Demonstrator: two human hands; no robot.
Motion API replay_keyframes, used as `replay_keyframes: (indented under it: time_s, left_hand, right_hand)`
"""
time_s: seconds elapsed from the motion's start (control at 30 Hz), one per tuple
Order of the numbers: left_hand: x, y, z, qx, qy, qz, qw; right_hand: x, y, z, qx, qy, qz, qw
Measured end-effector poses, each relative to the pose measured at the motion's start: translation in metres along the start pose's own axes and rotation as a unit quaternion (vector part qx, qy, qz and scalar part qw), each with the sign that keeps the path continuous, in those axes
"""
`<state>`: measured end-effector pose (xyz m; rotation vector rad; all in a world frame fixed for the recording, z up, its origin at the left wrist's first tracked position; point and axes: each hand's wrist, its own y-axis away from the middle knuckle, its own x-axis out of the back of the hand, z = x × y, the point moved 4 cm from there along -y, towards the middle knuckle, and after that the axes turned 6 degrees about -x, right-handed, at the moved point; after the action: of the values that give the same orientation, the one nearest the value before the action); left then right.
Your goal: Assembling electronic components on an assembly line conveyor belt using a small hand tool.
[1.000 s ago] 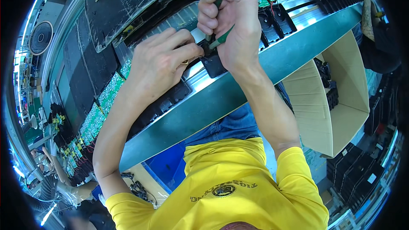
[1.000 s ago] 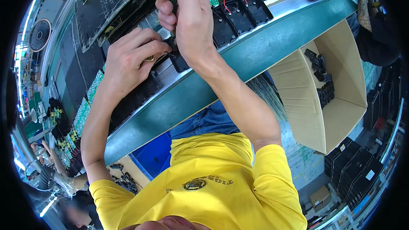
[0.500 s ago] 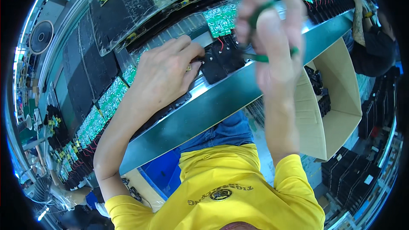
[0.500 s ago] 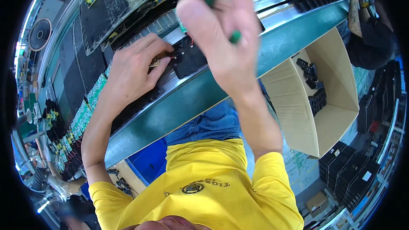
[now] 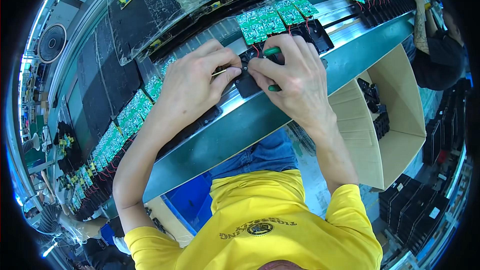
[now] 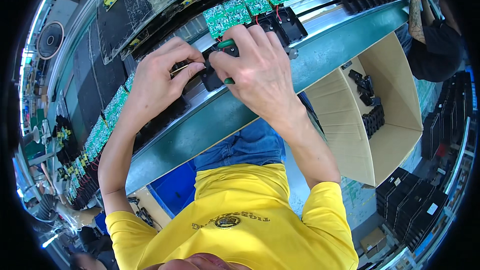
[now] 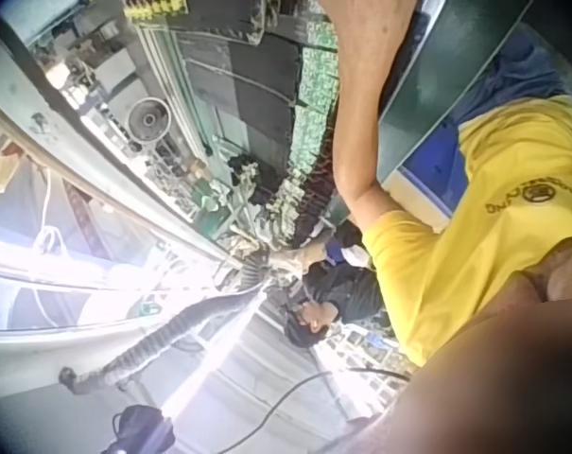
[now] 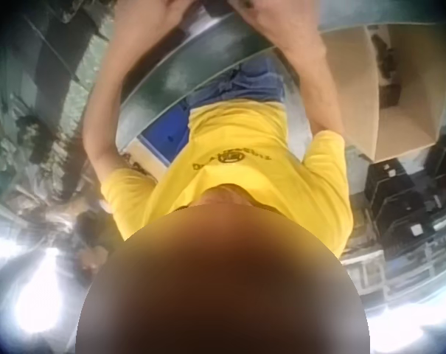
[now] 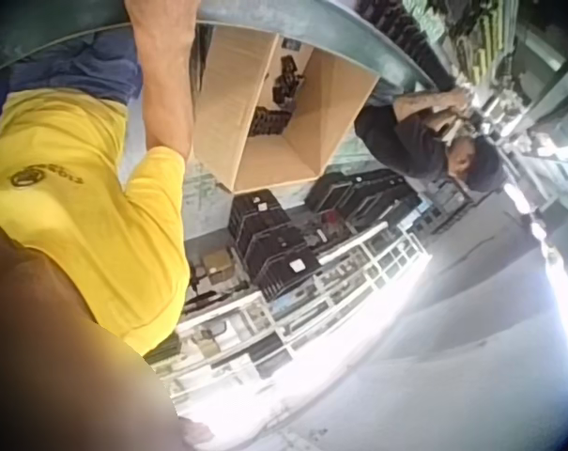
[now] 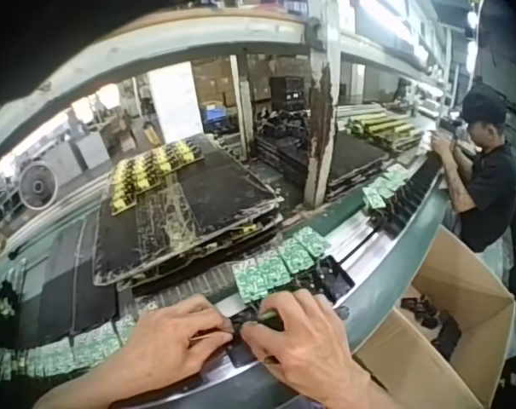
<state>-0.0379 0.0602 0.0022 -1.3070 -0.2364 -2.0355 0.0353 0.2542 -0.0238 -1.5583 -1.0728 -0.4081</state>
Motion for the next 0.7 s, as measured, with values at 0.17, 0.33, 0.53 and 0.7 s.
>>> replay_keyframes:
  time_s: [0.17, 0.33, 0.53, 0.7]
  left_hand:
    - [-0.003, 0.002, 0.004, 0.053, 0.045, -0.002, 0.998]
    - [-0.005, 0.0, 0.002, 0.094, 0.06, -0.005, 0.994]
    - [-0.006, -0.003, -0.004, 0.111, 0.037, 0.005, 0.993]
    - [-0.007, -0.002, 0.002, 0.098, -0.023, -0.004, 0.995]
  right_hand:
    - [-0.008, 0.005, -0.009, 0.001, 0.016, -0.016, 1.0]
    - [-0.011, 0.005, -0.015, -0.005, 0.032, -0.039, 0.999]
    - [-0.004, 0.011, -0.013, -0.029, -0.004, 0.004, 1.0]
    - [0.011, 0.029, -0.009, -0.069, -0.045, -0.034, 0.996]
